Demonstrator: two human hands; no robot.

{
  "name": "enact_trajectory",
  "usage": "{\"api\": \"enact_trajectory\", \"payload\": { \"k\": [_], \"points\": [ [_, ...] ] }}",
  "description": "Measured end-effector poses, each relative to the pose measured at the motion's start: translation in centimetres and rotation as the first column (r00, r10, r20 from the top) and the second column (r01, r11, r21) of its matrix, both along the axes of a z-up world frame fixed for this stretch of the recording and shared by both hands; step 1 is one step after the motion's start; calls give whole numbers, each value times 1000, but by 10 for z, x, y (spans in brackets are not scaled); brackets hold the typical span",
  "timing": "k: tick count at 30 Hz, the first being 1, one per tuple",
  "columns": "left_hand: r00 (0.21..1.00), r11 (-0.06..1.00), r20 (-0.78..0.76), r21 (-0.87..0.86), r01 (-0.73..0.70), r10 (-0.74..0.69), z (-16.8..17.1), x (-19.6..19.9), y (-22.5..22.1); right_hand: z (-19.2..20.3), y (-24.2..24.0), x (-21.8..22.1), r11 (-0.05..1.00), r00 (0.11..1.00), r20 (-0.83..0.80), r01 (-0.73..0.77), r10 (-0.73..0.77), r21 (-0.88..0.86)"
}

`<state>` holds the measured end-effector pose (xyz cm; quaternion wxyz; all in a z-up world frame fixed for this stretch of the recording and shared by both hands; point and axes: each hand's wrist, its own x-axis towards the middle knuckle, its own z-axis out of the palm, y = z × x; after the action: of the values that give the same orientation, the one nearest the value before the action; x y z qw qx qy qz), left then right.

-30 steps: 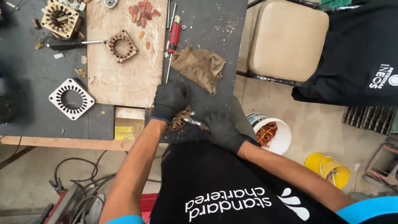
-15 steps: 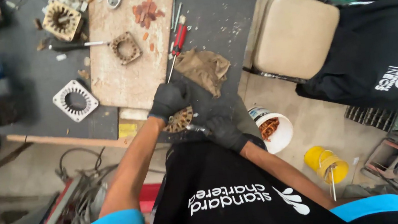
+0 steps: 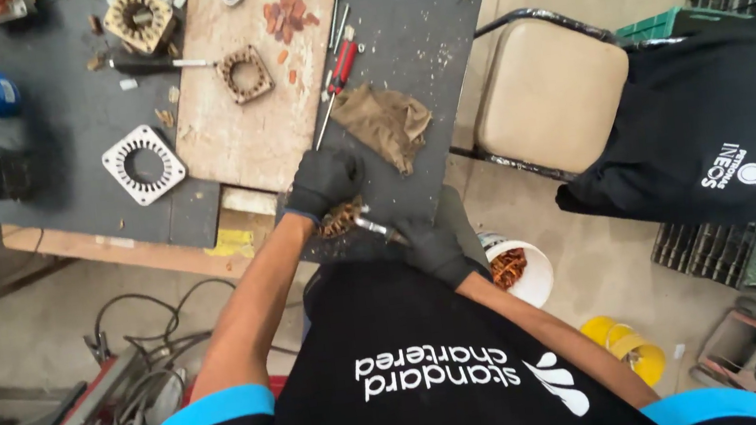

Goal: Repairing an electronic component, specifically a motor stator, using a screwdriver on a workbench.

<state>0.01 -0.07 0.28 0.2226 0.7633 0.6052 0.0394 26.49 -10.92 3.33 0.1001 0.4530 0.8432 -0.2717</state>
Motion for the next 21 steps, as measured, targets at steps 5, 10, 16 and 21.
{"api": "enact_trajectory", "payload": {
  "k": [5,10,16,21],
  "points": [
    [999,999,-39,-41,-14,12,3,9,-5,4,1,-3,998,999,38,28,-25,-65],
    [999,998,-39,-40,-40,38,3,11,-7,7,8,-11,978,991,130,45,-18,-204],
    [998,996,-13,-70,-55,54,0,10,-5,4,2,-8,997,983,181,3,12,-80],
    [999,999,-19,-36,-28,27,-7,9,-1,12,12,-12,980,991,130,65,-40,-189]
  ]
}}
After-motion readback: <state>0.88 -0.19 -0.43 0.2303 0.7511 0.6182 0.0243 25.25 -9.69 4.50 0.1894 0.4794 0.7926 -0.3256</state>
